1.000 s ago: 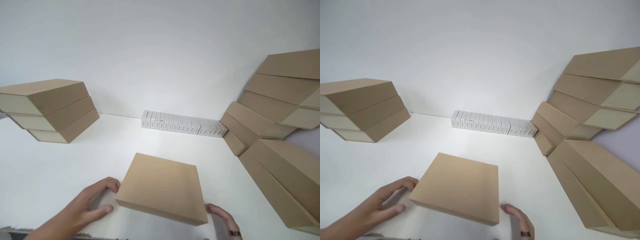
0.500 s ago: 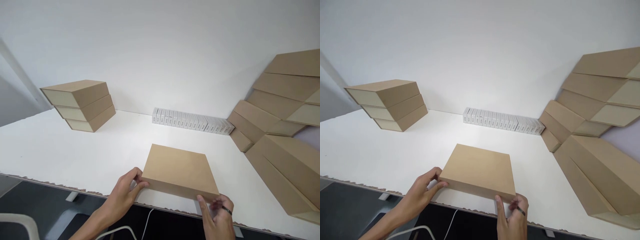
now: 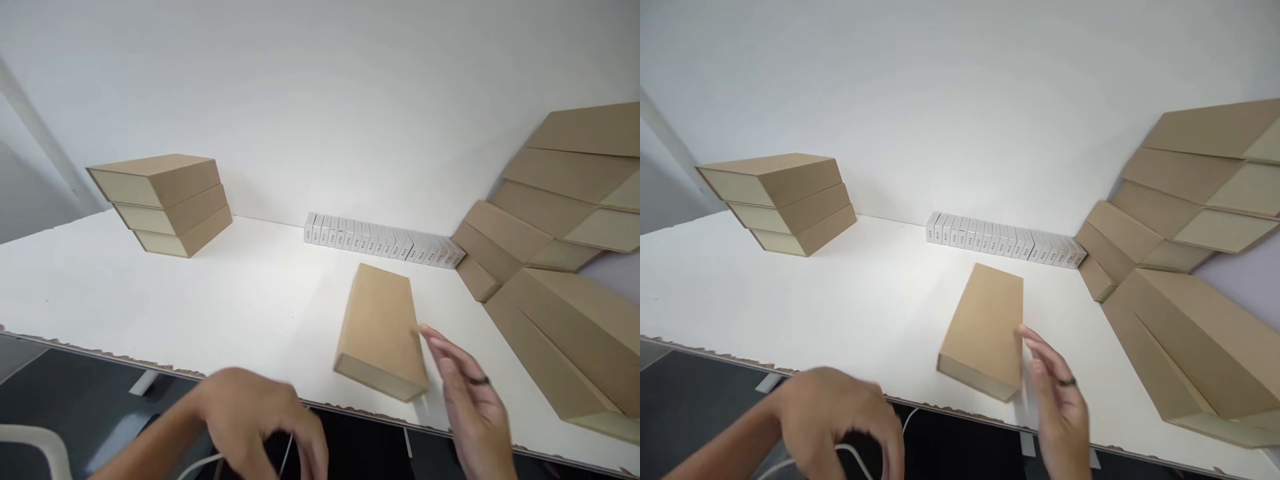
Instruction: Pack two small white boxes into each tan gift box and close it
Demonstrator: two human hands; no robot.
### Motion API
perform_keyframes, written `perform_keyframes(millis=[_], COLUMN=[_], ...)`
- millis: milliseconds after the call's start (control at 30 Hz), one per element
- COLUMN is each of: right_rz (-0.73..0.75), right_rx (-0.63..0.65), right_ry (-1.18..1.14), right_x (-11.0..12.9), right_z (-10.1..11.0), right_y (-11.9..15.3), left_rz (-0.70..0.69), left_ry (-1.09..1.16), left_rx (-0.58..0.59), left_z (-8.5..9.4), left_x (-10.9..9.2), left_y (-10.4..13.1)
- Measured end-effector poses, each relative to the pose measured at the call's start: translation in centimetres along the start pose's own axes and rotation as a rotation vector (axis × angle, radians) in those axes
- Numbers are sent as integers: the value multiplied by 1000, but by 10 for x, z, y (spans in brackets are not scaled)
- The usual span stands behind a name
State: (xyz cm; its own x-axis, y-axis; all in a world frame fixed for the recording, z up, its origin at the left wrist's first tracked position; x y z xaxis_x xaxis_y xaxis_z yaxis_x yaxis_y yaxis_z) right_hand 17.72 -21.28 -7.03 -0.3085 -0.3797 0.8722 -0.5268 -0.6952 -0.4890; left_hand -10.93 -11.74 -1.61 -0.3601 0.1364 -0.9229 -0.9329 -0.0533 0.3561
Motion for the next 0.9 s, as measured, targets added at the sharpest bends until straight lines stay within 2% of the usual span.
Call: perform_keyframes(millis=[33,67,100,167,200,233,267,333,400,467,533,667,733,833,900], right_rz=[25,51,80,162,212,245,266,216,136,100,65,-228,-314,-358,-387], right_rx=[-103,-203,-281,-360,-367,-359,-339,-257,-165,-123,-135,-149,-130,-126,-118], right_ry=[-1,11,45,153,203,241,256,278,315,369,427,528,583,580,547], right_x=[3,5,7,10,12,12,12,9,3,-3,-7,-6,-4,-8,-15], right_z=[7,13,15,10,2,-7,-17,-36,-46,-43,-32,-10,-7,-10,-11], right_y=[-1,1,6,20,29,39,48,62,69,68,59,34,25,17,14], left_rz=[-34,-77,-125,-147,-110,-27,54,140,149,136,124,111,101,103,130], left_ry=[6,18,26,-17,-56,-74,-86,-91,-95,-96,-95,-89,-98,-62,-35], left_rx=[-53,-210,-414,-806,-938,-1011,-1033,-989,-910,-872,-882,-863,-922,-1061,-1057], left_z=[15,33,53,92,110,125,137,154,160,156,145,103,81,55,46], left_x=[-10,-18,-25,-31,-32,-31,-28,-22,-15,-6,7,36,47,55,54], left_y=[5,6,2,-22,-41,-63,-86,-125,-146,-146,-130,-88,-75,-69,-67])
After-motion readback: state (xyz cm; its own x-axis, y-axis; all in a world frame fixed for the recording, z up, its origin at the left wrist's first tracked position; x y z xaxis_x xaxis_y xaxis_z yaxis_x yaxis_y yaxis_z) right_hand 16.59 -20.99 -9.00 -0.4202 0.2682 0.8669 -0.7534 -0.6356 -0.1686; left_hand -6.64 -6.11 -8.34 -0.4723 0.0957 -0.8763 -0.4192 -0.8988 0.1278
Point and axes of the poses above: each hand's wrist, its own y-axis away from the middle knuckle, its own z-axis out of the back of the hand, x = y × z, the point moved 1 cm from there along -y, towards the middle knuckle, and after that the axes turned 13 degrees about z, right-handed, at the moved point
